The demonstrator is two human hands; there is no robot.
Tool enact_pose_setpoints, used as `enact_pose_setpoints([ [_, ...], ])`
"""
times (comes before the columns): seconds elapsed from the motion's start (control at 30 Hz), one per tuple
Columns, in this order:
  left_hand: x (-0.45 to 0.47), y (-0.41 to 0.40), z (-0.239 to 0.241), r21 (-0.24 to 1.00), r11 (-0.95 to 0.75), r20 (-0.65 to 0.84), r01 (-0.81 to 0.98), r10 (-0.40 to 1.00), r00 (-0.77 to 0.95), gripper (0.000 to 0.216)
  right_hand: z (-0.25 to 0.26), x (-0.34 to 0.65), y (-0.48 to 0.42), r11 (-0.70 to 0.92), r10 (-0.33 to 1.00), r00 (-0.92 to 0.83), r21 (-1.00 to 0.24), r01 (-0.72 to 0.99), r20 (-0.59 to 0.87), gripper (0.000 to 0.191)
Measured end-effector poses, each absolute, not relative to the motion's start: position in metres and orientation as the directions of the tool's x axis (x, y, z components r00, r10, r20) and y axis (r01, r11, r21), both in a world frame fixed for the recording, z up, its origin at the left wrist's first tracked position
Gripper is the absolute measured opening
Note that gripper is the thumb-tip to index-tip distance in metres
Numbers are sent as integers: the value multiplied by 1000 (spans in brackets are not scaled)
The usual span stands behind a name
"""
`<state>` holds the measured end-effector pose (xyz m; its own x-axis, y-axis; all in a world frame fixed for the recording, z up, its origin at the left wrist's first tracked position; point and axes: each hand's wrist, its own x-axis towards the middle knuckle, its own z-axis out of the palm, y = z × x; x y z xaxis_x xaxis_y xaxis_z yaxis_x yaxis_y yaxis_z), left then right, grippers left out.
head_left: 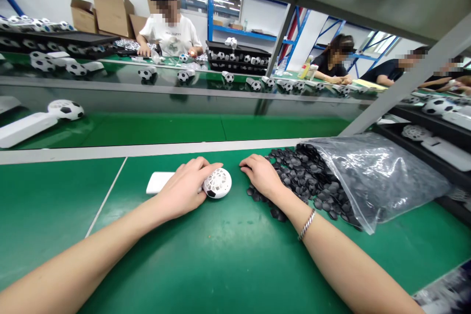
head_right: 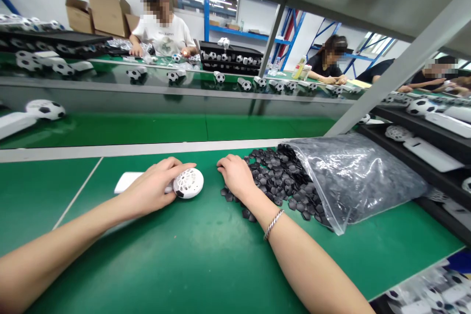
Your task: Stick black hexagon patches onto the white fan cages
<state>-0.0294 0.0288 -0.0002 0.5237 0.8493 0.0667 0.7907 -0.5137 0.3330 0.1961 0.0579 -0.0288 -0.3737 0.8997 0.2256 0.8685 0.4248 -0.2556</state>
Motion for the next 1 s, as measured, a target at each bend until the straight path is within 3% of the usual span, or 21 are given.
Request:
enact_pose_setpoints([
  [0.23,-31,35,-5,323,-565,136,759,821,554,56,-16,213,55,329,937,-292,-208,921,192,17],
  [0.47,-30,34,-10,303,-591,143,747,803,578,59,-18,215,55,356,934,-326,-288,889,149,11],
  [0.67,-29,34,-12,322,-588,177,742,808,563,57,-17,210,53,340,940,-313,-279,898,137,12],
  [0.77,-28,33,-10,335,-578,202,744,815,543,51,-15,207,52,373,926,-350,-202,906,141,12],
  [0.9,-27,32,-9,333,-590,221,735,807,548,49,-15,202,47,469,864,-466,33,883,192,14],
  [1.0,-28,32,-10,328,-597,234,732,802,549,49,-17,199,45,491,843,-494,71,868,211,15],
])
